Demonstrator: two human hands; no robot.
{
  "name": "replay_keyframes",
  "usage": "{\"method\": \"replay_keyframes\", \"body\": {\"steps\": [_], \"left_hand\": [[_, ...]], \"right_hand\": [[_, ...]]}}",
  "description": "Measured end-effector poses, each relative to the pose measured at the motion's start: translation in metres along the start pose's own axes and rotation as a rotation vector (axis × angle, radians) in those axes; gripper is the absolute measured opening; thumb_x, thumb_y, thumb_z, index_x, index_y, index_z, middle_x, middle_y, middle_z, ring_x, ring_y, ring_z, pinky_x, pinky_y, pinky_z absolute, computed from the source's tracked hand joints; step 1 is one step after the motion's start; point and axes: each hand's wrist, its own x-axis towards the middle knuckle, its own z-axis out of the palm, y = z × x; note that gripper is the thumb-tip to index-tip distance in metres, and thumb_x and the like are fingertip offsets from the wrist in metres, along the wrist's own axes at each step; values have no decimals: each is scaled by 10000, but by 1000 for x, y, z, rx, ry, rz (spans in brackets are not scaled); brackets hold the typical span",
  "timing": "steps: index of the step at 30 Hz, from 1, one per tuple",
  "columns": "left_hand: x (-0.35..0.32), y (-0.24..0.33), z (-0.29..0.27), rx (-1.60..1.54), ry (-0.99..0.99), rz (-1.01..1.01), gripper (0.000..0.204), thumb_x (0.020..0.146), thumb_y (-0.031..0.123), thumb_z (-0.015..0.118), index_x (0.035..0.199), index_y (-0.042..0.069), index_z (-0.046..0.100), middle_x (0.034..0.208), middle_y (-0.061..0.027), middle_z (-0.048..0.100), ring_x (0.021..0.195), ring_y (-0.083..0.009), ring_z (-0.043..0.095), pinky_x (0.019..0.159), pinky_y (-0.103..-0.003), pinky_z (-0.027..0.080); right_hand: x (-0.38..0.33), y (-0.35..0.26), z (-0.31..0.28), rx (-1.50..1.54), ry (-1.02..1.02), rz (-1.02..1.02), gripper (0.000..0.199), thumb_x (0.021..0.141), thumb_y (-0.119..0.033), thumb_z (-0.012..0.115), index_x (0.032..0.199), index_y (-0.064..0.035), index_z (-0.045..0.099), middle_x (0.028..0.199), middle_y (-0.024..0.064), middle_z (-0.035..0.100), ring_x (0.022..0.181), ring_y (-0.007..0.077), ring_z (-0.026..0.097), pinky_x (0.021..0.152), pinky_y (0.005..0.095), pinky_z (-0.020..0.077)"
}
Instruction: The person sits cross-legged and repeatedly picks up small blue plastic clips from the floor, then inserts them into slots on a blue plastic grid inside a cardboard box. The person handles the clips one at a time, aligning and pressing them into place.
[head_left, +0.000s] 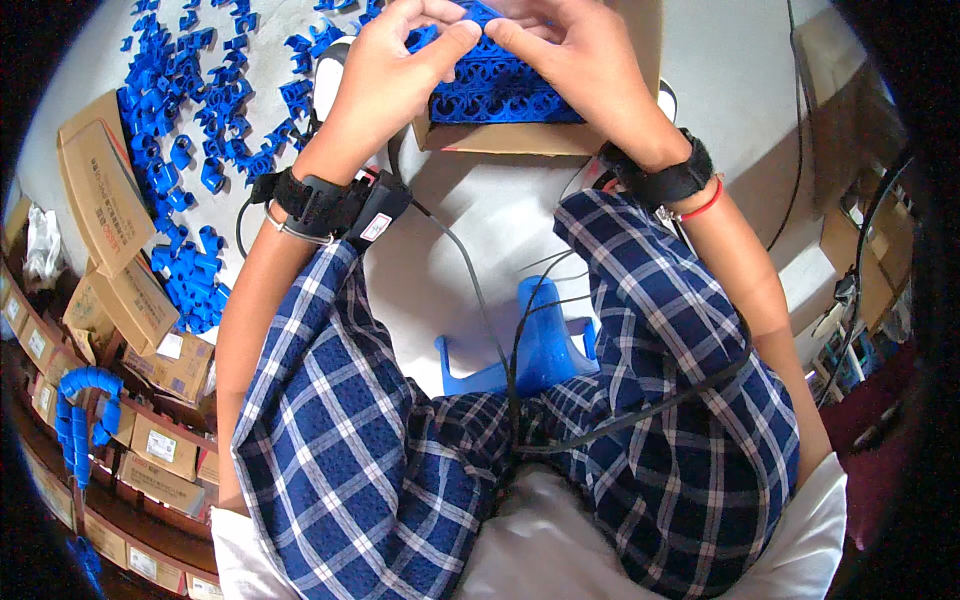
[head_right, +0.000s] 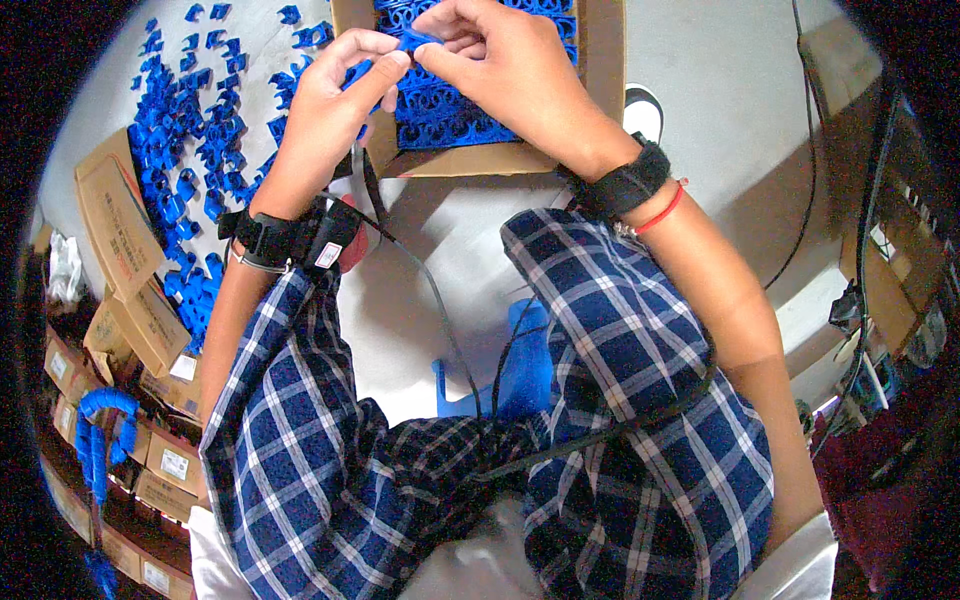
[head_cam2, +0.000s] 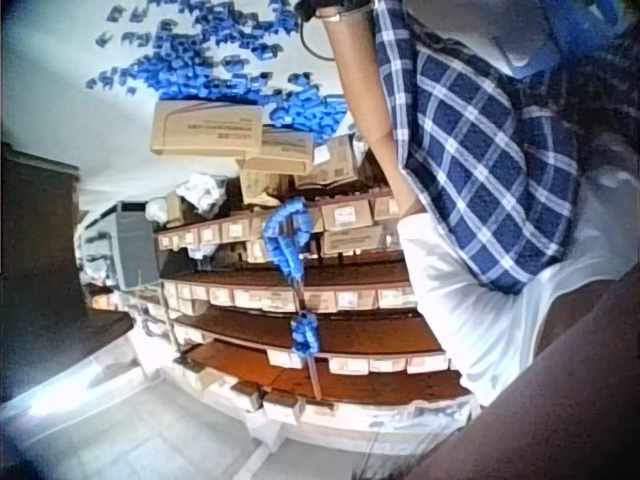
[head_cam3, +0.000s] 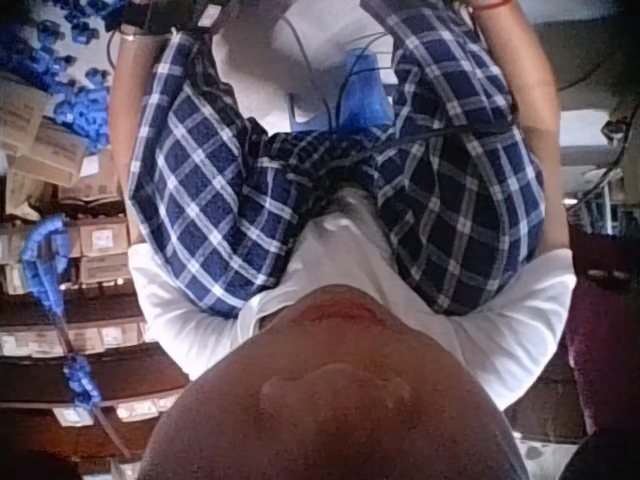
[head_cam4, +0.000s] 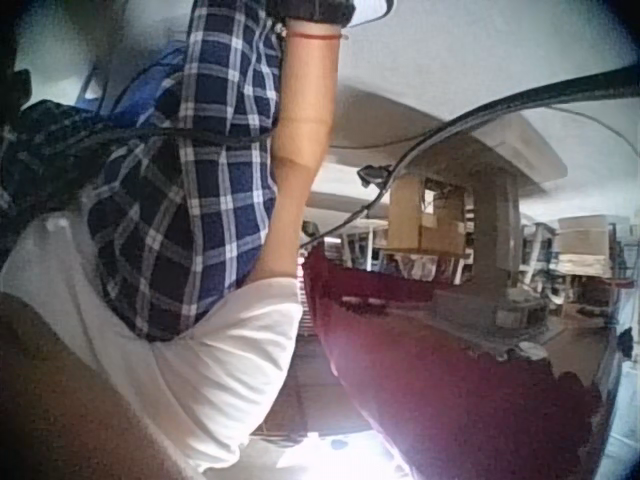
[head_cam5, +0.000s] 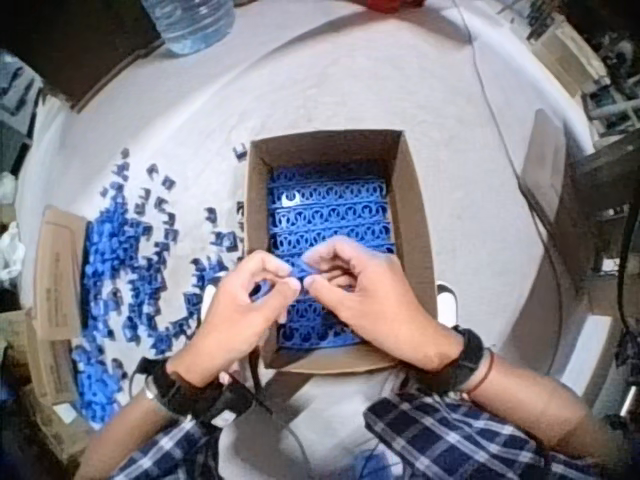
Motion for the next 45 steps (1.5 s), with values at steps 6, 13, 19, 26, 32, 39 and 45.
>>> {"method": "replay_keyframes", "body": {"steps": [6, 13, 19, 26, 32, 39, 45], "left_hand": [[3, 2, -2, 403, 226, 306, 229, 940, 238, 602, 1057, 63, 694, 923, -65, 715, 787, -206, 688, 703, -317, 523], [-43, 26, 4, 1075, -275, 203, 203, 833, 87, 572, 985, 86, 706, 928, -157, 693, 803, -360, 694, 728, -460, 578], [-76, 29, 11, 1023, -427, 241, 216, 791, 27, 607, 1002, 4, 645, 926, -180, 664, 719, -345, 695, 642, -426, 581], [-81, 20, 13, 1044, -384, 399, 171, 777, 2, 607, 945, -27, 592, 910, -160, 650, 695, -311, 692, 591, -387, 567], [-83, 16, 14, 1039, -327, 485, 81, 728, 3, 636, 808, -3, 649, 776, -138, 629, 664, -267, 684, 567, -339, 545], [-84, 15, 14, 1102, -324, 511, 38, 702, 13, 652, 733, 14, 674, 727, -126, 619, 653, -232, 681, 549, -305, 530], [-83, 13, 15, 1155, -355, 493, 224, 779, 1, 612, 1000, -34, 602, 880, -128, 637, 661, -257, 689, 552, -335, 555]], "right_hand": [[21, 45, 19, -79, 37, -13, 312, 844, -144, 712, 1140, -51, 681, 951, 104, 721, 823, 214, 702, 776, 312, 559], [25, 60, 17, -566, -159, -105, 284, 792, -180, 703, 1034, -34, 726, 916, 165, 729, 864, 285, 718, 808, 373, 565], [25, 54, 33, -688, -244, -91, 191, 758, -131, 644, 908, -32, 711, 883, 214, 695, 869, 391, 675, 796, 471, 545], [23, 54, 36, -738, -302, -95, 181, 758, -123, 648, 899, -21, 697, 876, 223, 690, 867, 399, 672, 793, 482, 543], [20, 54, 45, -861, -335, -150, 205, 804, -114, 673, 992, -34, 693, 901, 175, 704, 850, 343, 688, 788, 426, 551], [19, 55, 45, -852, -380, -166, 179, 802, -101, 660, 969, -39, 678, 892, 169, 703, 849, 347, 686, 775, 438, 549], [18, 58, 45, -869, -357, -206, 151, 795, -97, 660, 935, -40, 668, 868, 169, 696, 829, 350, 682, 755, 438, 547]]}}
